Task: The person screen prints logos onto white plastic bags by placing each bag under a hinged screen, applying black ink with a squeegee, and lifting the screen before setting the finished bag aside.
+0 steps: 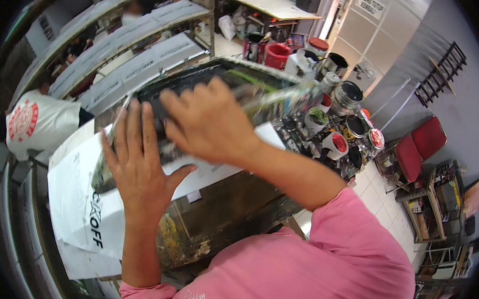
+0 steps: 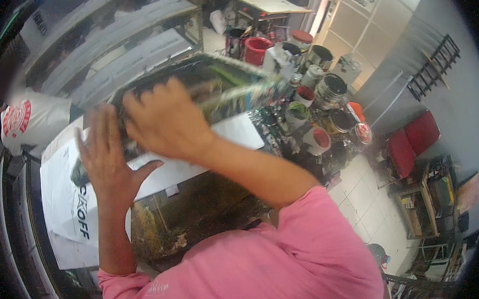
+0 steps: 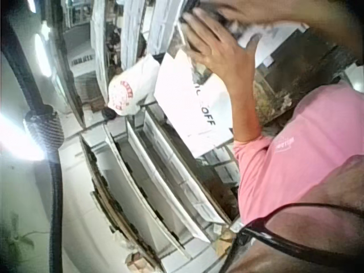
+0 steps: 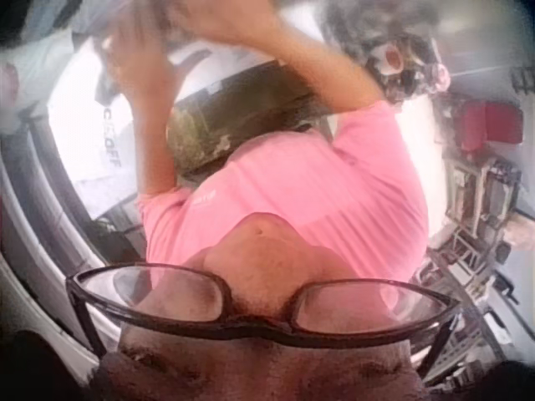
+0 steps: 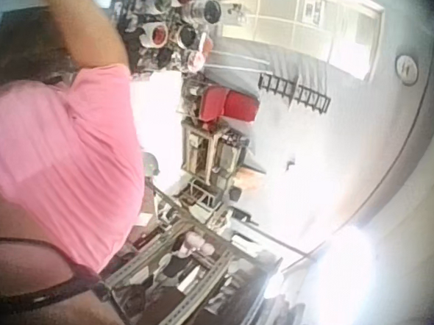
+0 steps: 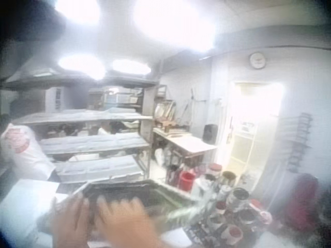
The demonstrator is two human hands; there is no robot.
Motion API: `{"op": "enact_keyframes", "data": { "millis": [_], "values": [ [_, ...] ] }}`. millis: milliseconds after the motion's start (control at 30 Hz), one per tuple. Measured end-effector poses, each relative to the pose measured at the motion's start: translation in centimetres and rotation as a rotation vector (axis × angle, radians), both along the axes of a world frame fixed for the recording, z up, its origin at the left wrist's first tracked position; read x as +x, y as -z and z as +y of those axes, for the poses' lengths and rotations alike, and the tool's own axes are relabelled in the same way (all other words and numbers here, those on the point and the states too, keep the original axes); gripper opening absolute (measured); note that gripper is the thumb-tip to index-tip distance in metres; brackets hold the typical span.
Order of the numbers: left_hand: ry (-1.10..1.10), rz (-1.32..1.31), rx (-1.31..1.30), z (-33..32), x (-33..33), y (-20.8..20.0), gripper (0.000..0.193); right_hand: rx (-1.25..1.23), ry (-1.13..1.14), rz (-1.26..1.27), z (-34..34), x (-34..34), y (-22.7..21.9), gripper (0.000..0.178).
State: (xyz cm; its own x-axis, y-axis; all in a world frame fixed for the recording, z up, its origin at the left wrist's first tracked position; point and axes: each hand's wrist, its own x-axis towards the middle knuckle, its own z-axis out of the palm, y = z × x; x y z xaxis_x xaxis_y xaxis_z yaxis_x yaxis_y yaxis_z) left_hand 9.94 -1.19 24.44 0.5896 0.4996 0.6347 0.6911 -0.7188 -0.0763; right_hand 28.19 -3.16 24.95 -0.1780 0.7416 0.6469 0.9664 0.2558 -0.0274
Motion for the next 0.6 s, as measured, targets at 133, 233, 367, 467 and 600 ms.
{"op": "enact_keyframes", "data": {
  "millis": [133,233,367,467,600],
  "values": [
    [0.045,0.002,-0.187,-1.4,-0.6,5.5,0.088,-0.036,-0.133,0.264,-4.0,1.2,4.5,0.058],
    [0.024,0.025,-0.174,-3.5,-3.0,9.6,0.082,0.223,0.125,0.293,-4.7,7.9,5.6,0.073],
    [0.101,0.009,-0.184,-4.1,-2.1,12.9,0.081,0.001,1.082,0.121,-3.5,25.3,9.6,0.1],
    [0.102,0.021,-0.173,-4.3,-2.2,14.1,0.081,-0.164,1.126,0.101,-1.5,28.8,11.2,0.098],
    [0.117,0.016,-0.179,-4.3,-2.6,15.1,0.079,-0.165,1.088,0.343,1.1,29.7,11.9,0.096]
  ]
}}
